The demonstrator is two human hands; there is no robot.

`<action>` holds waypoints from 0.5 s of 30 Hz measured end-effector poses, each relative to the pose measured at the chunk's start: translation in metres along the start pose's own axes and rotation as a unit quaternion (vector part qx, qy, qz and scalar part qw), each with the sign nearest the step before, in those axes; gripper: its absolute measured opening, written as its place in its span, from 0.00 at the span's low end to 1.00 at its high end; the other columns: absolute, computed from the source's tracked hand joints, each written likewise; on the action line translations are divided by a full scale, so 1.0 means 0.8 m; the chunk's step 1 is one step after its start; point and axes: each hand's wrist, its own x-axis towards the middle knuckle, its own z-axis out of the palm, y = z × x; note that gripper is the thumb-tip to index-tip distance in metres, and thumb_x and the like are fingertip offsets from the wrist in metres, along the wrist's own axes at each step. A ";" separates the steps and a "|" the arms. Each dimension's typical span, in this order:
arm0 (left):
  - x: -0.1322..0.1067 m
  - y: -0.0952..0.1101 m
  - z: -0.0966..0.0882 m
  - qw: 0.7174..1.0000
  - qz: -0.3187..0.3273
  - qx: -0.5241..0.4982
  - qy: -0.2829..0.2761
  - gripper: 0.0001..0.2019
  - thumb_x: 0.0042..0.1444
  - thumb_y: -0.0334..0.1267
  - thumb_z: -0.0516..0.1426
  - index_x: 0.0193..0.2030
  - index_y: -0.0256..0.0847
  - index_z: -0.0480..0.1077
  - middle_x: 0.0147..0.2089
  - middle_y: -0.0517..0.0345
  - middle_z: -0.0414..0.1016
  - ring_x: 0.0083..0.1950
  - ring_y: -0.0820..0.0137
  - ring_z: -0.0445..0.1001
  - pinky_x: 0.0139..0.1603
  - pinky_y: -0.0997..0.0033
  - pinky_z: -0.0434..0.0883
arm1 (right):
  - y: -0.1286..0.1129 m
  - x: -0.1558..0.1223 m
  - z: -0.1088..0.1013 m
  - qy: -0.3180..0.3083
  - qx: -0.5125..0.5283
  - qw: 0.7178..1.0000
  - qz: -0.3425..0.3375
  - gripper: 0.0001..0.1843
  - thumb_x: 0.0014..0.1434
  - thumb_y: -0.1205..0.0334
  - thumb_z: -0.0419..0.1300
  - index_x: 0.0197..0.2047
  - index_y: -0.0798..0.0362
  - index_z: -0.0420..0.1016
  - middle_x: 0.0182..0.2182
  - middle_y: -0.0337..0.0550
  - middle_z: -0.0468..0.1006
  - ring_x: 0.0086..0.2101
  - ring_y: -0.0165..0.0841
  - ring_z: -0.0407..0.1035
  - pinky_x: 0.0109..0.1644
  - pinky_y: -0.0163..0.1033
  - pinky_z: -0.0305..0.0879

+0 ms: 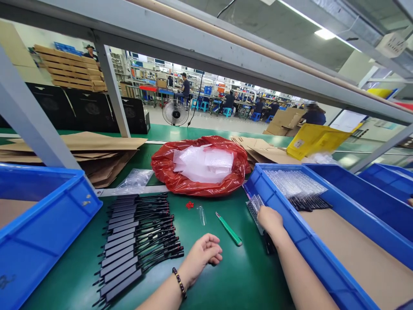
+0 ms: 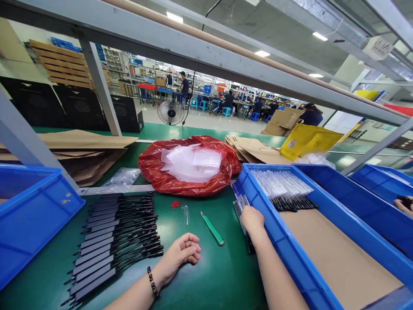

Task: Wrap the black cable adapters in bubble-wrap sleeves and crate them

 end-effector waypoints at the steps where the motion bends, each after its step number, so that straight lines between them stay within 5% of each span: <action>1: -0.001 0.001 0.001 1.000 -0.010 0.009 -0.011 0.19 0.40 0.45 0.63 0.34 0.37 0.63 0.28 0.59 0.70 0.27 0.75 0.71 0.28 0.74 0.66 | 0.000 0.000 -0.002 -0.001 -0.002 1.000 0.001 0.15 0.58 0.63 0.48 0.38 0.61 0.74 0.37 0.61 0.77 0.39 0.44 0.72 0.38 0.41 0.63; 5: -0.006 0.004 0.006 0.995 -0.046 0.063 -0.060 0.17 0.39 0.46 0.61 0.30 0.37 0.63 0.23 0.61 0.70 0.22 0.76 0.69 0.20 0.77 0.62 | 0.000 -0.006 -0.013 0.020 -0.022 1.000 0.008 0.14 0.57 0.63 0.51 0.41 0.63 0.71 0.37 0.61 0.75 0.38 0.44 0.72 0.37 0.41 0.62; 8: -0.010 0.004 0.007 0.988 -0.063 0.116 -0.080 0.15 0.38 0.46 0.61 0.26 0.38 0.63 0.19 0.65 0.67 0.17 0.78 0.65 0.15 0.80 0.56 | -0.016 -0.023 -0.022 0.130 -0.042 0.989 -0.047 0.13 0.54 0.63 0.55 0.42 0.62 0.68 0.37 0.57 0.72 0.38 0.42 0.69 0.36 0.40 0.61; 11: -0.010 0.006 0.008 0.977 -0.089 0.154 -0.115 0.15 0.37 0.47 0.61 0.23 0.39 0.63 0.17 0.67 0.65 0.15 0.80 0.61 0.14 0.80 0.52 | -0.064 -0.056 -0.028 0.209 0.030 0.946 -0.246 0.05 0.55 0.65 0.54 0.32 0.56 0.69 0.31 0.47 0.71 0.34 0.35 0.66 0.38 0.37 0.60; 15: -0.016 0.010 0.007 0.961 -0.087 0.204 -0.166 0.14 0.37 0.47 0.61 0.19 0.39 0.66 0.16 0.67 0.63 0.15 0.80 0.58 0.17 0.78 0.55 | -0.165 -0.117 -0.030 0.129 0.109 0.823 -0.542 0.05 0.54 0.65 0.55 0.28 0.52 0.70 0.26 0.39 0.70 0.30 0.30 0.64 0.33 0.34 0.57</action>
